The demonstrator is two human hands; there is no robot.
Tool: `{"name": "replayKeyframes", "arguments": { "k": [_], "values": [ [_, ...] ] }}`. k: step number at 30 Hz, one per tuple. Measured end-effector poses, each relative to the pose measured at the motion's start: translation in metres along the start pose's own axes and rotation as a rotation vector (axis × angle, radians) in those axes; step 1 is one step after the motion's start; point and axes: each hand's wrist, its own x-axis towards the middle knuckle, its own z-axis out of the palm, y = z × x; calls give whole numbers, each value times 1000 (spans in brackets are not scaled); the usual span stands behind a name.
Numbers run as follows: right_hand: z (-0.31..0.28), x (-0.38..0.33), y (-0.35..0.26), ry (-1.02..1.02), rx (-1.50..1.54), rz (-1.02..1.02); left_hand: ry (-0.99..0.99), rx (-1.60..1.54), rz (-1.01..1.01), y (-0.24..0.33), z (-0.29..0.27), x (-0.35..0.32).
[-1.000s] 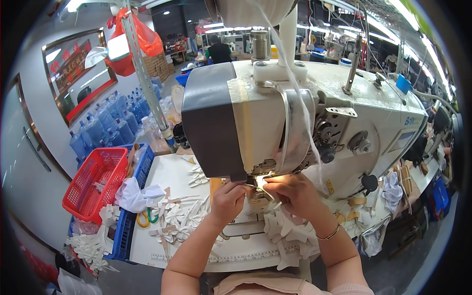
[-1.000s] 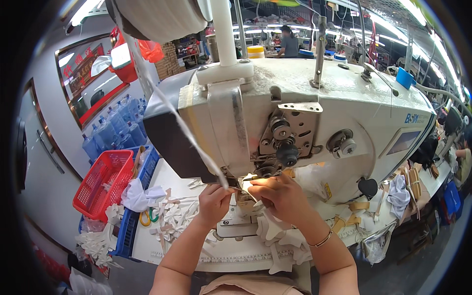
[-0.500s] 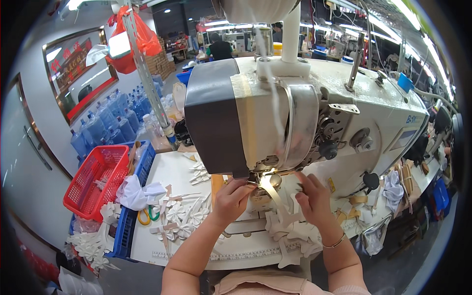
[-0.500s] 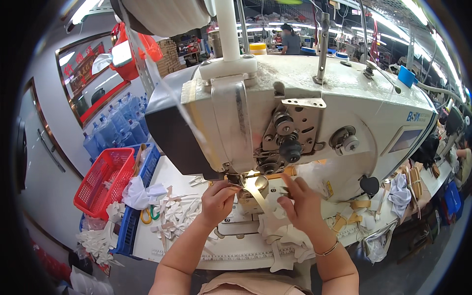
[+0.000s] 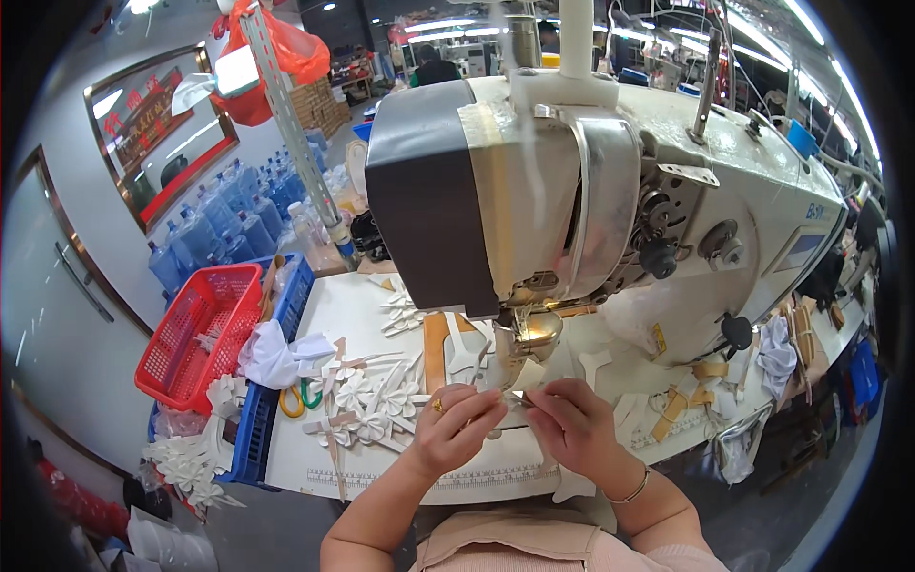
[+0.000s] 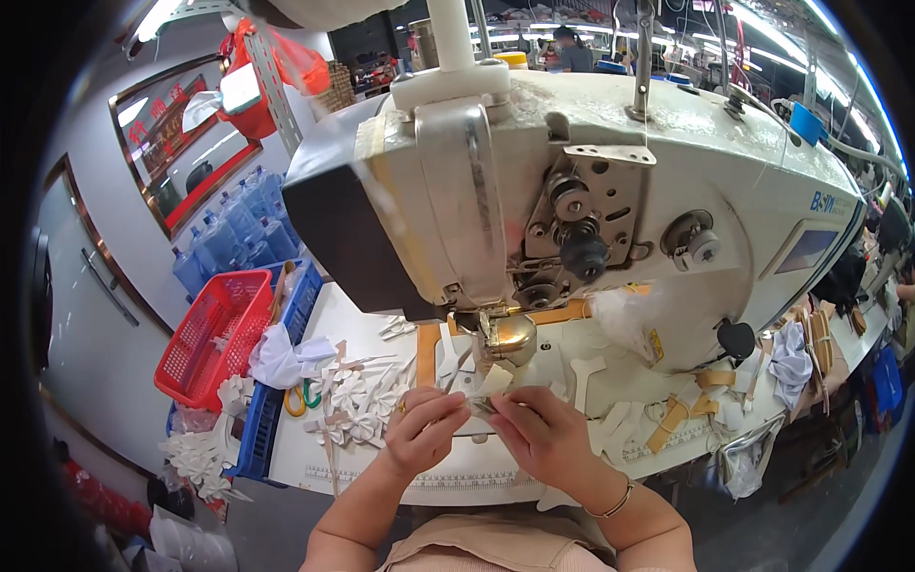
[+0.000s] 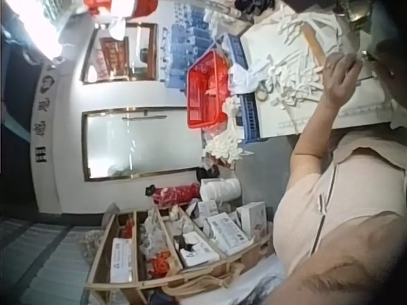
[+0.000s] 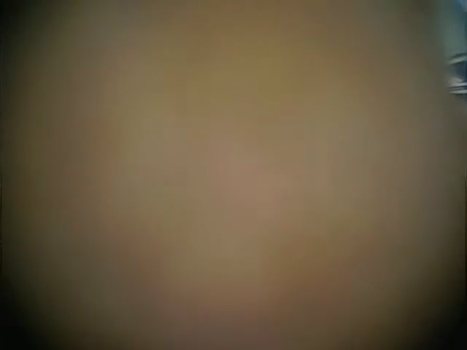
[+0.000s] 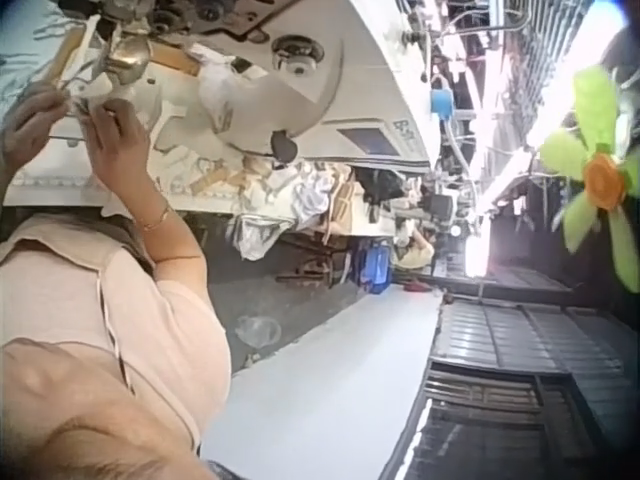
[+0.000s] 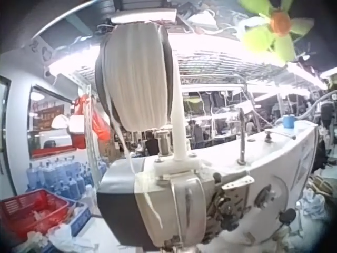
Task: Sewing small white shoe components using a heavy-duty sewing machine.
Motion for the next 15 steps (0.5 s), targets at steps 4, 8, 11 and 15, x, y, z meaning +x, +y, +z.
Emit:
{"name": "replayKeyframes", "arguments": {
  "k": [4, 8, 11, 15],
  "values": [
    [1, -2, -2, 1, -27, -13, 33, -8, -26, 3, -4, -1],
    [-3, 0, -10, -32, -34, -24, 40, -13, -18, 8, -5, -4],
    [-4, -2, -11, 7, 46, 69, 78, -139, -205, 17, -8, -10],
    [-9, -13, -13, -22, 148, 105, 99, -1052, -1472, 34, -14, -14]
  ]
}}
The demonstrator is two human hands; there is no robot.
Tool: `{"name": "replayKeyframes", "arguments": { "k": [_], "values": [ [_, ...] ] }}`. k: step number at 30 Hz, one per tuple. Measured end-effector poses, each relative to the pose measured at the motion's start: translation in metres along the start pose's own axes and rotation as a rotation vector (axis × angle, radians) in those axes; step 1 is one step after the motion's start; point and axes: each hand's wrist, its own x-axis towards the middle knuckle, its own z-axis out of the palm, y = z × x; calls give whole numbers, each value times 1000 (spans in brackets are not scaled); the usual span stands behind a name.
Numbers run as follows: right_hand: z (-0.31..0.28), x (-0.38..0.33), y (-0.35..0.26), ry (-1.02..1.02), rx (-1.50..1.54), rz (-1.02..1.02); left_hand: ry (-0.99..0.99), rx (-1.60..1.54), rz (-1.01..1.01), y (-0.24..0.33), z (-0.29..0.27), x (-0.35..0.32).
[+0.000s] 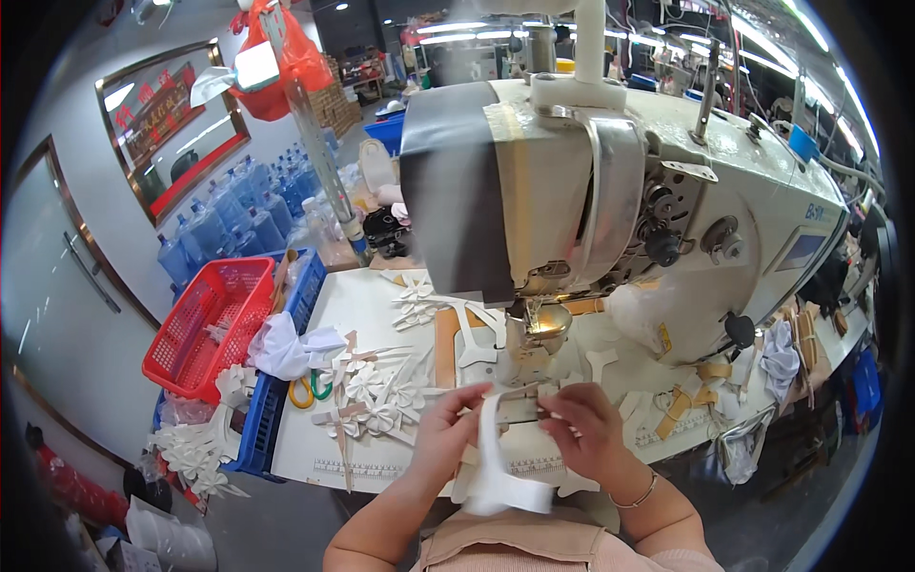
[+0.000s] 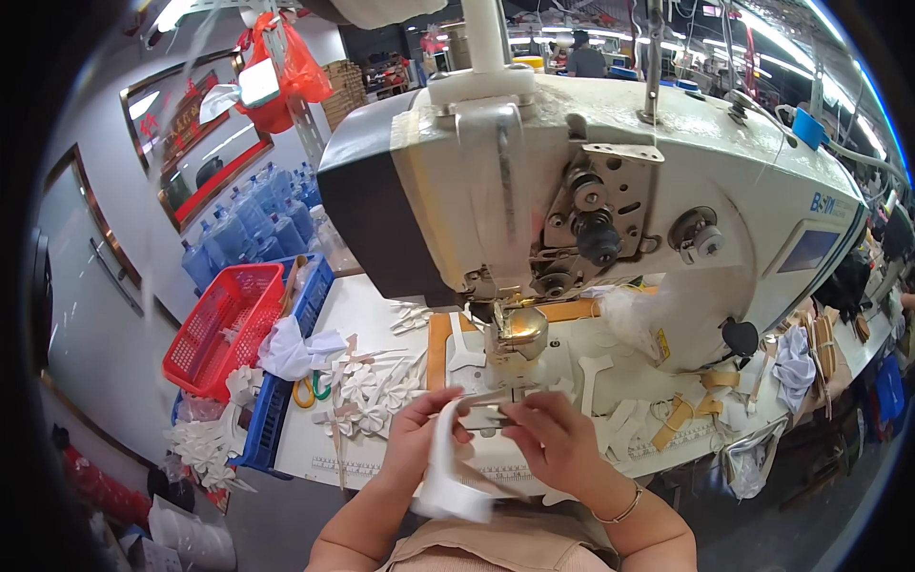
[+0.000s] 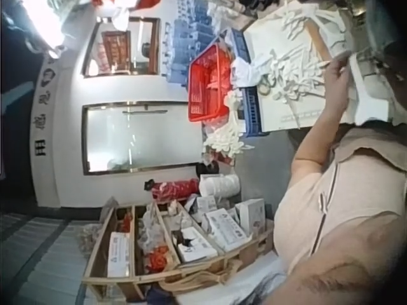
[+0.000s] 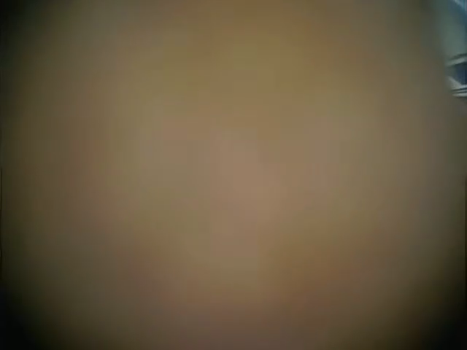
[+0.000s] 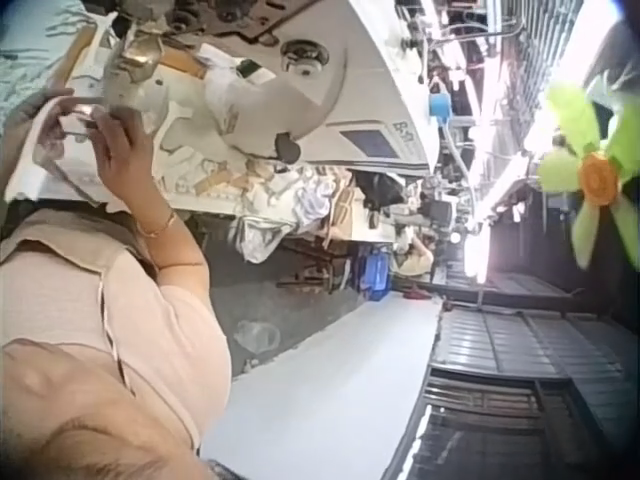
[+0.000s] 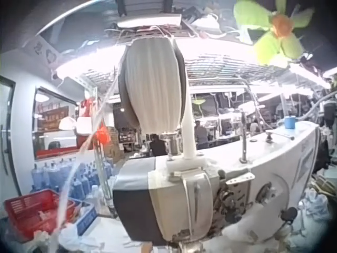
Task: Sewing small white shoe components using a heavy-duty sewing machine.
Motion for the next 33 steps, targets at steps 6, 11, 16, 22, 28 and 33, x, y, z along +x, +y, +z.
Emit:
{"name": "replayKeyframes", "arguments": {
  "k": [6, 11, 16, 22, 28, 33],
  "values": [
    [21, -7, 4, -85, -154, -111, -40, -153, -192, -5, -1, -19],
    [30, -9, 7, -93, -113, -79, -44, -208, -187, -8, 0, -22],
    [35, -9, 4, -1, 3, 25, -36, -194, -192, -9, 0, -22],
    [34, -11, 11, -13, -34, 67, -4, -93, -157, -6, -6, -13],
    [-4, -37, 44, 48, -126, 395, 473, 340, 739, 105, -67, 91],
    [-42, -58, 66, 158, -222, 549, 425, 1057, 1110, 89, -71, 189]
  ]
}}
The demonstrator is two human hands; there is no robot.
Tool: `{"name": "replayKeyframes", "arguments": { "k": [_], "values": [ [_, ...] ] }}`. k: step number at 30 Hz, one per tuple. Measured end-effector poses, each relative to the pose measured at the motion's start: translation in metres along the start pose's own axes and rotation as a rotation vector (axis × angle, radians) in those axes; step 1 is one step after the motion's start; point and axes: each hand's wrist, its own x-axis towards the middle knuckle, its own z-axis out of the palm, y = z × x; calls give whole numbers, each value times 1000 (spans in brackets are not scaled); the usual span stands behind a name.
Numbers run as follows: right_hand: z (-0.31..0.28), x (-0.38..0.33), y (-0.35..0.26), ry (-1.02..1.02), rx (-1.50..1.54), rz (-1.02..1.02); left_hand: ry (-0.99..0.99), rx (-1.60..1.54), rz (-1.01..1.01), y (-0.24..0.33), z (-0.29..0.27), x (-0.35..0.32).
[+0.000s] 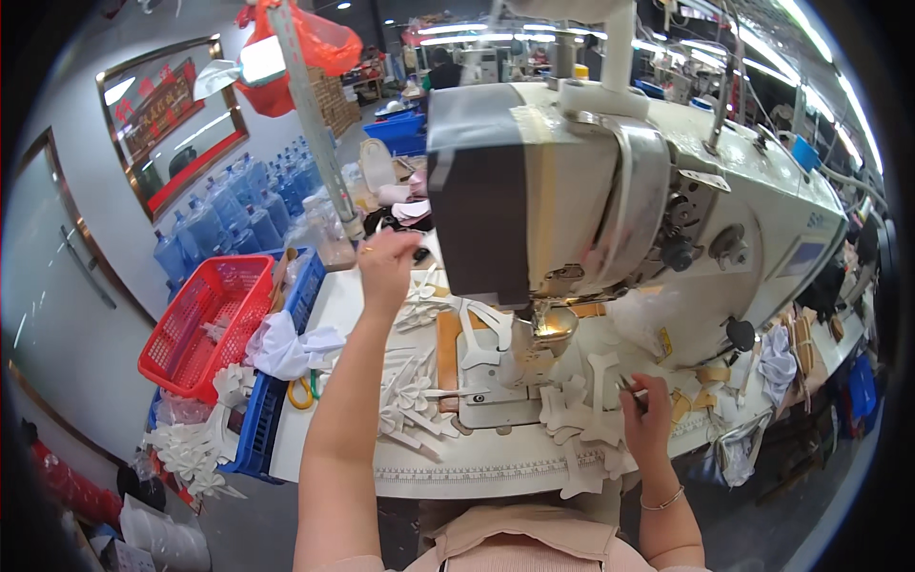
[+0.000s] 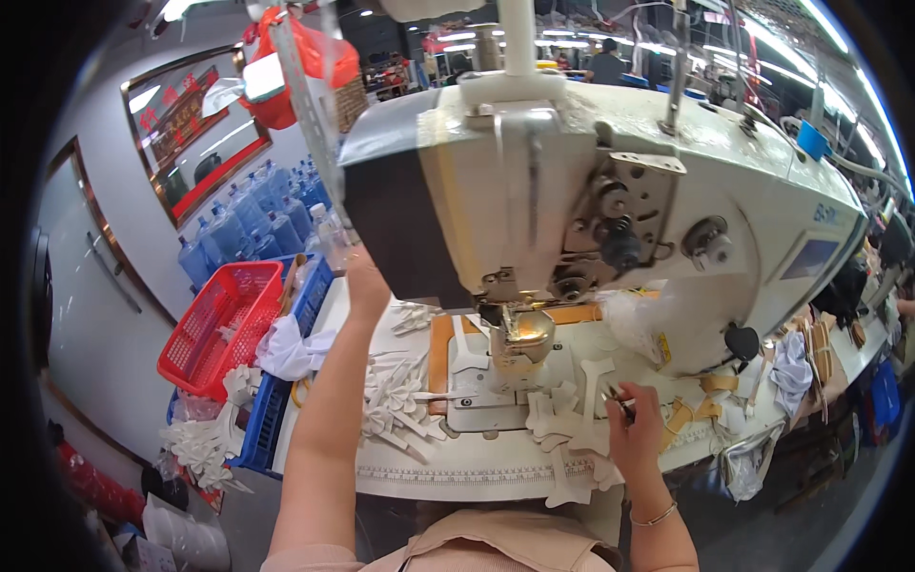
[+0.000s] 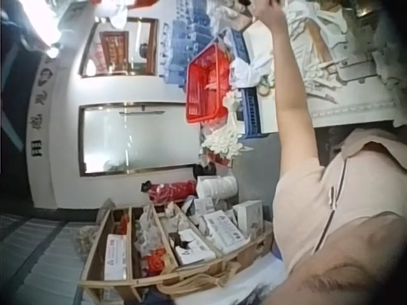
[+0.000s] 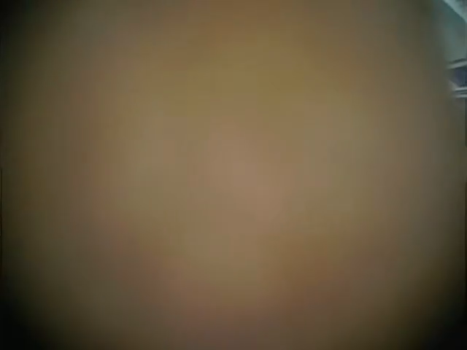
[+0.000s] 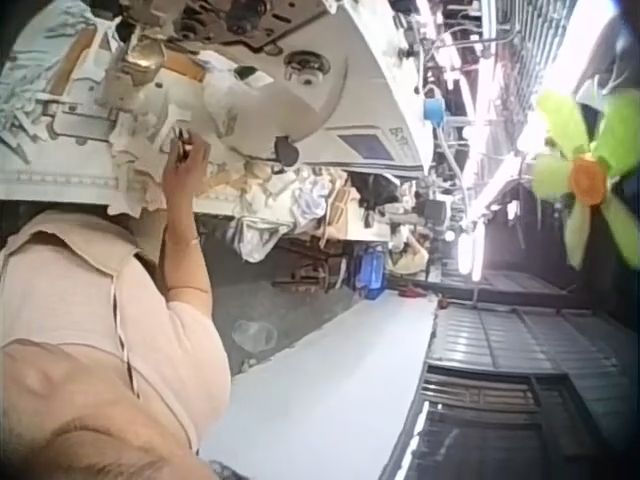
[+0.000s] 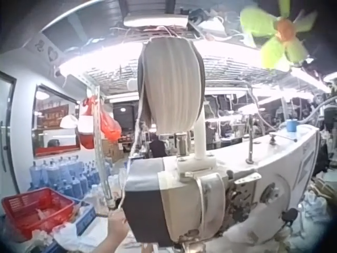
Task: Sewing small white shoe components using a heavy-duty sewing machine.
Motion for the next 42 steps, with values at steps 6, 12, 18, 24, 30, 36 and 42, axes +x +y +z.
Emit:
{"name": "replayKeyframes", "arguments": {
  "k": [6, 12, 18, 24, 30, 36, 42],
  "values": [
    [1, 7, 21, -135, -158, 153, -892, -14, -187, -36, 57, -74],
    [31, 30, 10, -304, -324, 163, -649, -83, -287, -19, -12, -47],
    [41, 50, 37, -270, -20, 123, -514, -86, -607, -46, -112, -102],
    [-1, 74, -6, -273, 342, 299, -610, 226, -392, 3, -114, -145],
    [-8, 64, 0, -298, 416, 317, -656, 119, -575, 1, -97, -154],
    [-23, 60, -12, -360, 786, 417, -299, -242, -839, 1, -119, -139],
    [-8, 45, -44, -546, 815, 410, -58, -841, -944, 35, -134, -108]
  ]
}}
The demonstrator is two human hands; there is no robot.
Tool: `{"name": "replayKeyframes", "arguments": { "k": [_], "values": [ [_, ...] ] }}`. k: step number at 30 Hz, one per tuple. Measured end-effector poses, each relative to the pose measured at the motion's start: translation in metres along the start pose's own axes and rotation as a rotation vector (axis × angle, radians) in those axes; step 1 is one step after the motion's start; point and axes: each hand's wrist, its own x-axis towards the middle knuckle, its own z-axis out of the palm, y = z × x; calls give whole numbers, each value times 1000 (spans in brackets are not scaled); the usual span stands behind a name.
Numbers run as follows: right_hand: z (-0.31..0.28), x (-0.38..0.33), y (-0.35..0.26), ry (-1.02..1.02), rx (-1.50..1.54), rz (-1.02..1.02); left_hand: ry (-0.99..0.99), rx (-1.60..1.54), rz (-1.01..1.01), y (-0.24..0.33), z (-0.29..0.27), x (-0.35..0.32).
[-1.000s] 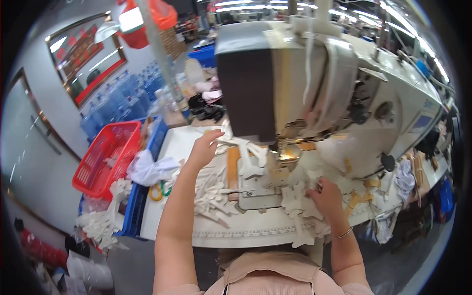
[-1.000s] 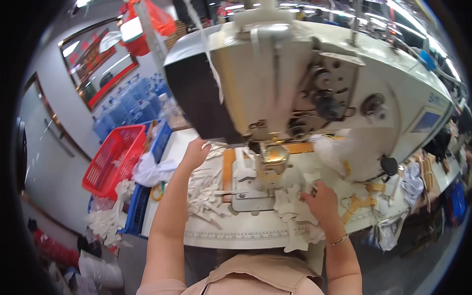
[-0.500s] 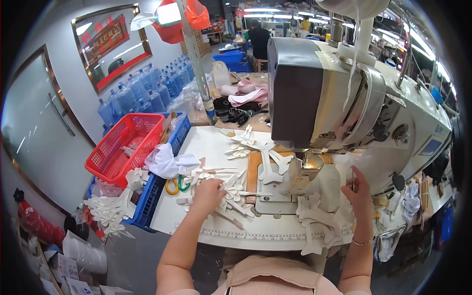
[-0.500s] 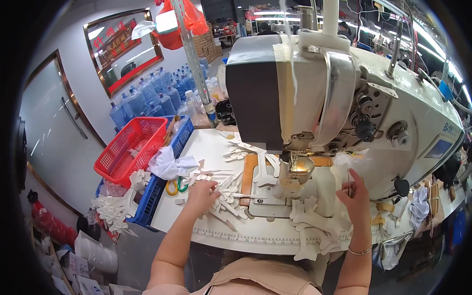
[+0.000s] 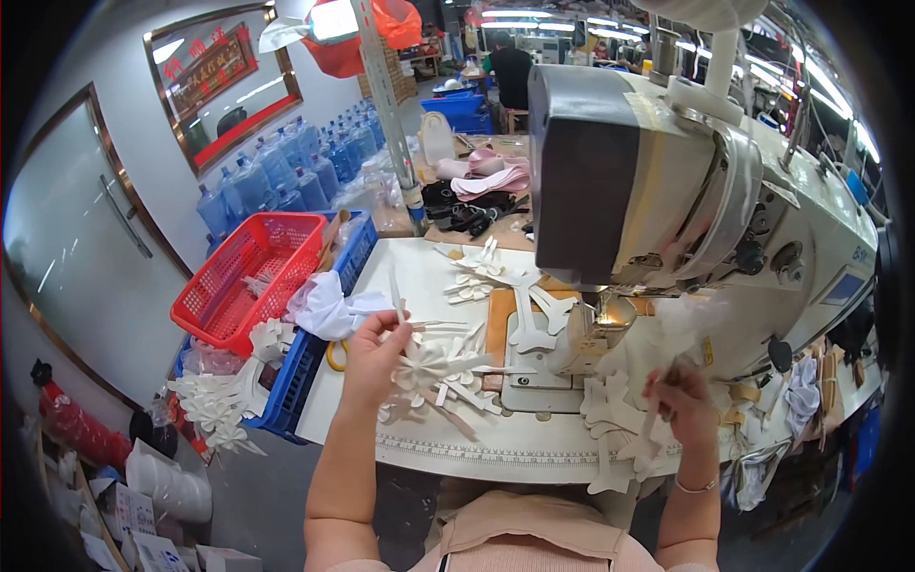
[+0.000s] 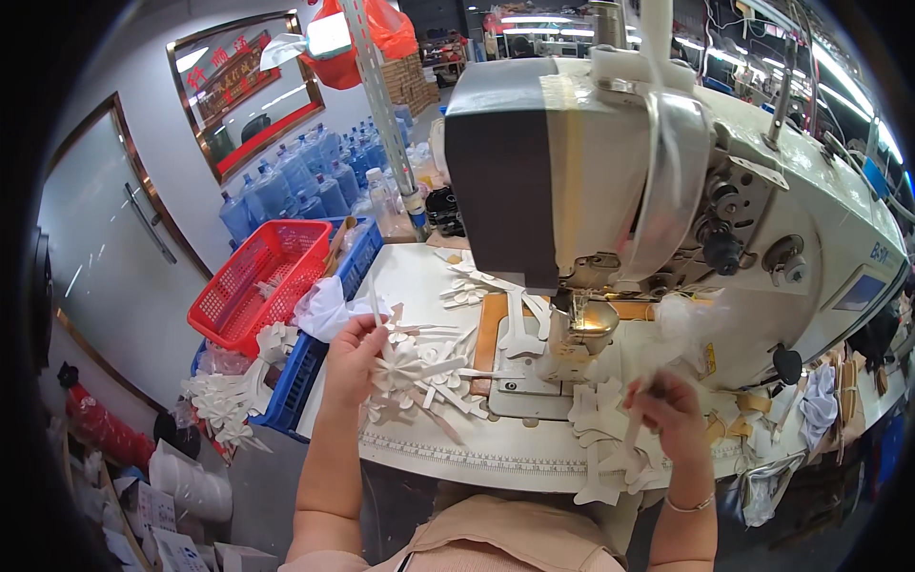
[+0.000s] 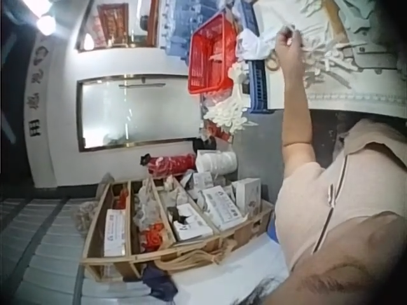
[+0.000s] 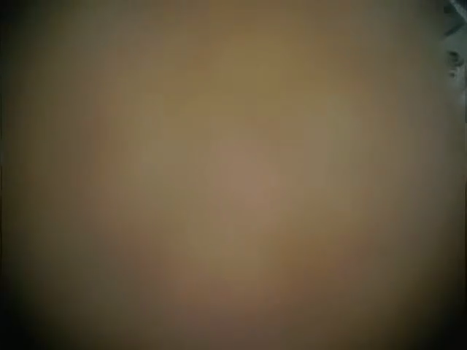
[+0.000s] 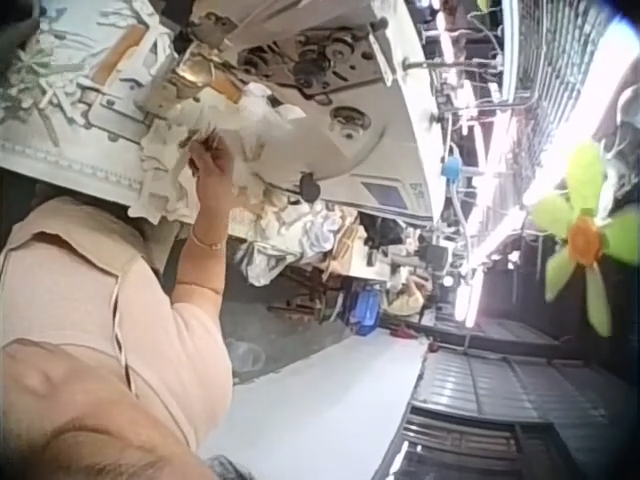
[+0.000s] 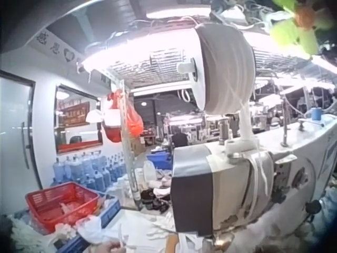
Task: Sewing small white shoe components using a heavy-duty sewing machine.
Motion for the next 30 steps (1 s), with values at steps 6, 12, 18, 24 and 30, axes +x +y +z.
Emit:
{"name": "replayKeyframes", "arguments": {
  "k": [6, 12, 18, 24, 30],
  "values": [
    [57, -4, 26, -129, -36, 139, -184, -326, -222, -27, 57, -22],
    [59, -6, 31, -84, -175, 134, -300, -191, -287, -47, 83, -42],
    [67, -8, 37, 35, -269, 88, -18, 600, 511, -72, 113, -67],
    [66, -6, 48, 53, -159, 51, -578, 711, 110, -70, 130, -86],
    [46, -7, 25, -138, -198, 237, -502, 504, -1, -50, 103, -50]
  ]
}}
